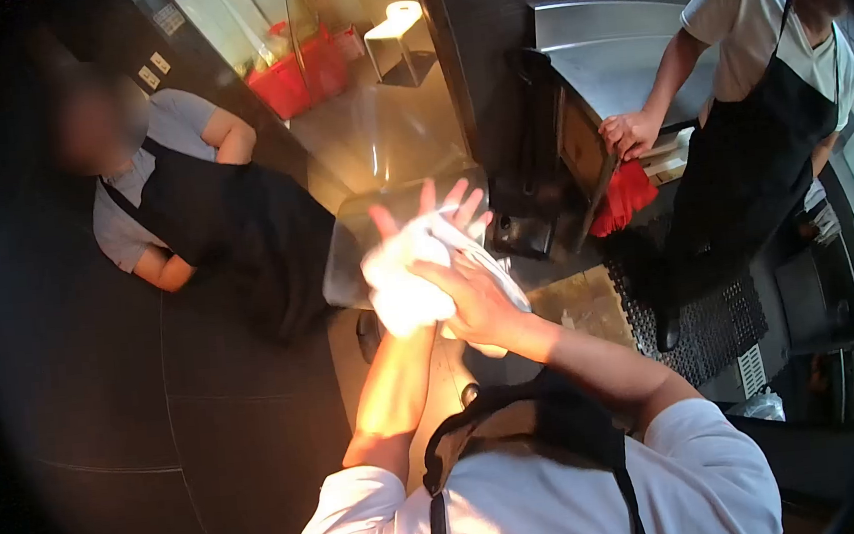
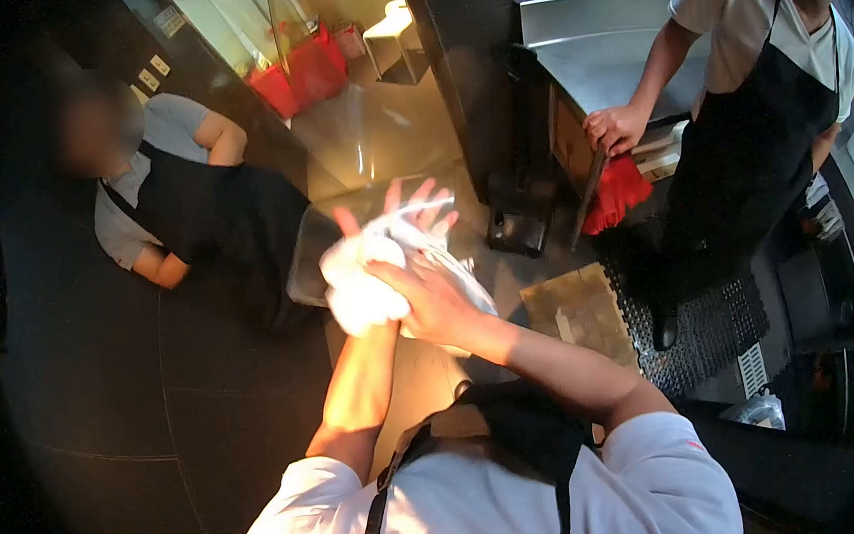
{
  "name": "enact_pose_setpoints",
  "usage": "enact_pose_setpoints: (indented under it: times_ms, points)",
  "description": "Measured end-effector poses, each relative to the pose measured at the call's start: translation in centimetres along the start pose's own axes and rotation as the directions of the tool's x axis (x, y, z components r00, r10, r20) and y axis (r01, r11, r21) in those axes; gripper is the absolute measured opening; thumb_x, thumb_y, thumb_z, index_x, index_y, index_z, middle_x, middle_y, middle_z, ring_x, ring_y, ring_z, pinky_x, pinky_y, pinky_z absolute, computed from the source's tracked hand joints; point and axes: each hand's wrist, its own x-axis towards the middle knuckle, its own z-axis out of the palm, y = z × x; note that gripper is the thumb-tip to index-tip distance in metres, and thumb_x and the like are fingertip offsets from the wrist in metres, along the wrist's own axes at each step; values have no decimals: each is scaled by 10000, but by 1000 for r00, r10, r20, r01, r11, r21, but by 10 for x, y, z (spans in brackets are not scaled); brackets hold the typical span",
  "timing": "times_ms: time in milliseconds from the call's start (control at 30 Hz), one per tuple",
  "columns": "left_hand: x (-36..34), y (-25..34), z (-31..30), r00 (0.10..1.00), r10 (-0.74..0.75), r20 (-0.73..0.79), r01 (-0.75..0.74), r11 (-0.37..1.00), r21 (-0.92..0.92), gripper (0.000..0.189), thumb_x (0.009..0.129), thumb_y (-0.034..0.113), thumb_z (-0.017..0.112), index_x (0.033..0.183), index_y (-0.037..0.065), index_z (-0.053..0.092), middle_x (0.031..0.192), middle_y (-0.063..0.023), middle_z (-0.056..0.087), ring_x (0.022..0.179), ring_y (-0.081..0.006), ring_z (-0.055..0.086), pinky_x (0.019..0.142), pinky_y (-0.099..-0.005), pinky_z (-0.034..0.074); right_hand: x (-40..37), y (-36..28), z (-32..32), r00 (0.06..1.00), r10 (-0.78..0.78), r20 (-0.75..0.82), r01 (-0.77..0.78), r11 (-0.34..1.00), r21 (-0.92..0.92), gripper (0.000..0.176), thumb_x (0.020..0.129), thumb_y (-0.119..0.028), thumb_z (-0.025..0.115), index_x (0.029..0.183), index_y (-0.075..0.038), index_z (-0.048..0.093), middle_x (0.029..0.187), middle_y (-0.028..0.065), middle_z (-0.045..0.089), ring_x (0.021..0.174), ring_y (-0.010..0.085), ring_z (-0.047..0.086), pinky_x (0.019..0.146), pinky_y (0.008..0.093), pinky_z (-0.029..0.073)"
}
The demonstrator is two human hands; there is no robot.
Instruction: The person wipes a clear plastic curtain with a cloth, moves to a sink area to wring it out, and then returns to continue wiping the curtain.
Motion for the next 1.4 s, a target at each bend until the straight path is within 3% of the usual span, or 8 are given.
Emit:
enact_pose_setpoints:
  times_ms: [167, 233, 300, 433, 700, 900, 1367, 1400]
  points:
    - [-12, -32, 21, 1000, 5, 21, -6, 998, 64, 1100, 816, 906, 283, 1563, 99, 272, 1576, -143, 337, 1443, -243, 345, 1190, -431, 261, 25, 52, -18, 841, 539, -45, -528, 835, 154, 488, 934, -250, 601, 1342, 3, 516, 1265, 268, 600, 1205, 432, 556, 974, 499, 466]
    - [0, -14, -19, 967, 205, -152, -117, 884, 453, 1059, 824, 893, 294, 1570, 141, 274, 1599, -183, 267, 1473, -371, 246, 1210, -502, 175, 1, 33, 3, 944, 327, -44, -325, 945, 43, 484, 935, -268, 599, 1354, -38, 520, 1297, 270, 582, 1253, 460, 516, 1048, 520, 411]
    - [9, -7, -20, 997, 4, 78, -3, 1000, -23, 1023, 836, 875, 319, 1556, 149, 305, 1609, -233, 215, 1478, -443, 182, 1202, -561, 161, -11, 5, 9, 998, 66, 5, -66, 991, 116, 505, 887, -241, 646, 1357, -94, 537, 1377, 260, 536, 1338, 475, 442, 1142, 550, 297]
    - [-5, -20, -28, 955, -104, 280, 183, 944, -275, 1006, 810, 862, 423, 1461, 95, 425, 1542, -164, 380, 1425, -320, 346, 1197, -478, 234, 7, 48, -16, 744, 634, 211, -668, 695, 264, 511, 868, -177, 656, 1353, -67, 534, 1301, 240, 605, 1260, 419, 530, 1147, 522, 301]
    - [0, 5, -5, 892, -449, -58, 452, 889, 72, 905, 866, 798, 448, 1407, 73, 476, 1348, -124, 581, 1251, -296, 541, 1083, -491, 390, -3, 68, -13, 850, 527, 2, -511, 824, 247, 445, 921, -122, 641, 1342, -37, 529, 1209, 209, 648, 1150, 384, 618, 999, 414, 482]
    - [-6, 6, -41, 970, 95, -222, -55, 982, 181, 796, 913, 772, 390, 1253, 69, 549, 1210, -111, 637, 991, -312, 627, 964, -515, 460, -33, 66, 19, 930, 353, 104, -368, 891, 266, 524, 876, -136, 670, 1378, -88, 527, 1219, 188, 660, 1228, 380, 586, 1067, 425, 429]
    - [-20, -8, -68, 973, -75, 217, 85, 996, -39, 919, 862, 811, 428, 1531, 186, 352, 1549, -159, 374, 1394, -388, 394, 1113, -631, 328, -17, 48, 24, 939, 285, 192, -316, 937, 152, 508, 882, -144, 644, 1372, -55, 540, 1445, 252, 490, 1404, 399, 391, 1162, 468, 283]
    - [-27, -22, -18, 958, 188, -219, -141, 967, 212, 961, 853, 823, 425, 1535, 151, 341, 1548, -130, 391, 1403, -333, 400, 1154, -543, 318, -21, 64, 25, 889, 407, 212, -449, 865, 222, 502, 880, -145, 636, 1368, -68, 545, 1450, 257, 481, 1420, 410, 358, 1160, 493, 282]
